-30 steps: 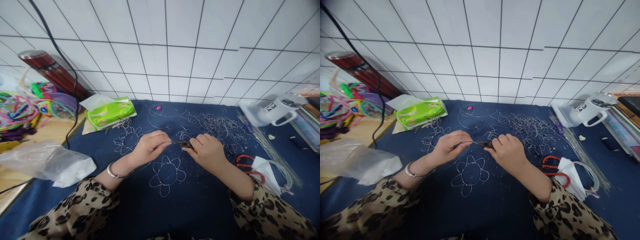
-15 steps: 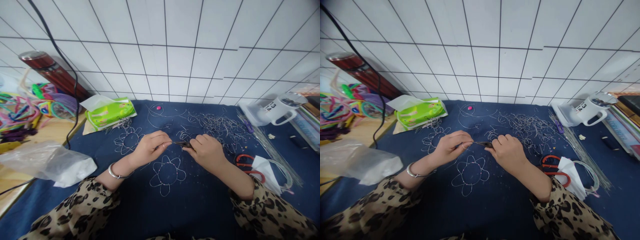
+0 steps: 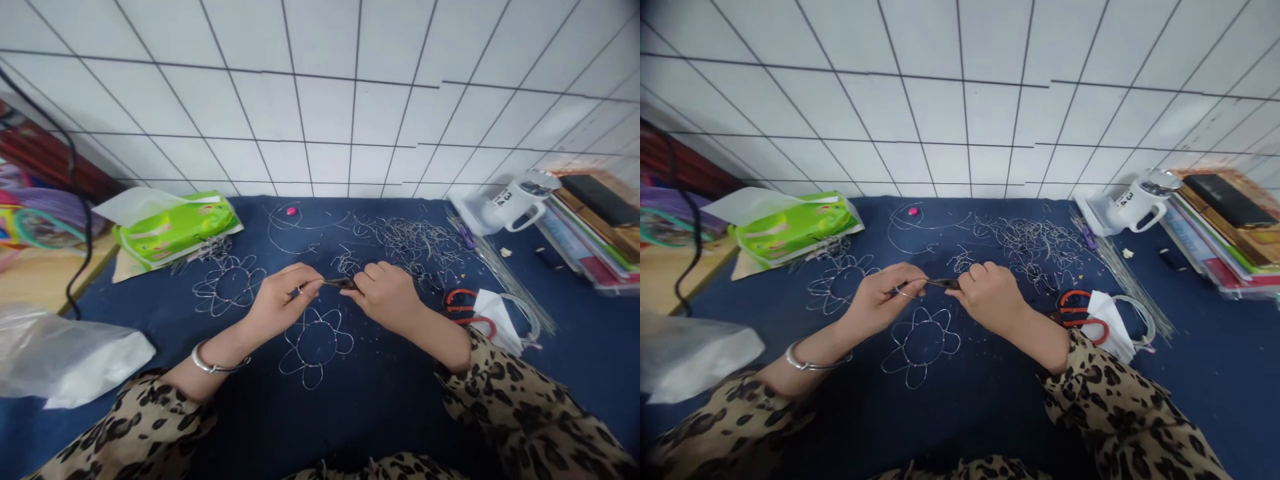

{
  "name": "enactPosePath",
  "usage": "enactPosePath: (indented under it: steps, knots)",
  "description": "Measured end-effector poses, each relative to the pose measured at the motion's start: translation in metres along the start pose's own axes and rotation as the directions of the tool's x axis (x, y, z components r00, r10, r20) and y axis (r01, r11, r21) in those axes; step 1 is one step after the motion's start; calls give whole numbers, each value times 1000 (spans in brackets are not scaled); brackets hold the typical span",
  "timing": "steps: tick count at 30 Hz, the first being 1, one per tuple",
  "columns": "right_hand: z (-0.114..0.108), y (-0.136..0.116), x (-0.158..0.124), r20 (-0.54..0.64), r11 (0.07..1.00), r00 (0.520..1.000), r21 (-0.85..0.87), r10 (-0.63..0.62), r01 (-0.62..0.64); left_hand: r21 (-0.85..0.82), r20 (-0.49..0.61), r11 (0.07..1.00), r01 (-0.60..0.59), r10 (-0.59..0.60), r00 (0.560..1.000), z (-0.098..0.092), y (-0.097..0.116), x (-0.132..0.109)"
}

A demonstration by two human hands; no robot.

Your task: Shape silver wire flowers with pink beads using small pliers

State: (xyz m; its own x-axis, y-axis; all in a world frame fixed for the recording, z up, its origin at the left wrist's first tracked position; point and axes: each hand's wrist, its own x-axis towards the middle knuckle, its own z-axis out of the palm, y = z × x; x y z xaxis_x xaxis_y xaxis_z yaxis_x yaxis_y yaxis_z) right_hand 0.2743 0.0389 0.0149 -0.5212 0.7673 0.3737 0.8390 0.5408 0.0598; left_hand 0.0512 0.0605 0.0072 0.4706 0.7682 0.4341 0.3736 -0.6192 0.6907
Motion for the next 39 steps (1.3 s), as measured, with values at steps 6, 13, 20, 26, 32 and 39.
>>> enactPosePath:
  steps: [6, 13, 20, 26, 32, 39]
  knots:
    - [7, 1, -3, 28, 998, 999, 58, 20, -21, -77, -42, 989, 128, -132, 990, 5, 2, -4]
    - [8, 4, -3, 36, 997, 999, 69, 23, -25, -333, 110, 868, 367, -351, 930, 3, -3, -3]
    - [11, 7, -3, 34, 999, 999, 35, 17, -18, -671, 390, 391, 631, -538, 748, -1, -13, -4]
    - [8, 5, -4, 63, 1000, 998, -9, -1, 2, -696, 448, 294, 655, -535, 716, -2, -14, 0]
    - [9, 4, -4, 77, 1000, 997, -27, -11, 13, -514, 362, 422, 747, -683, 635, 3, -14, 0]
    - [11, 3, -4, 71, 1000, 997, 12, 12, -13, -480, 255, 547, 686, -661, 705, 8, -13, -1]
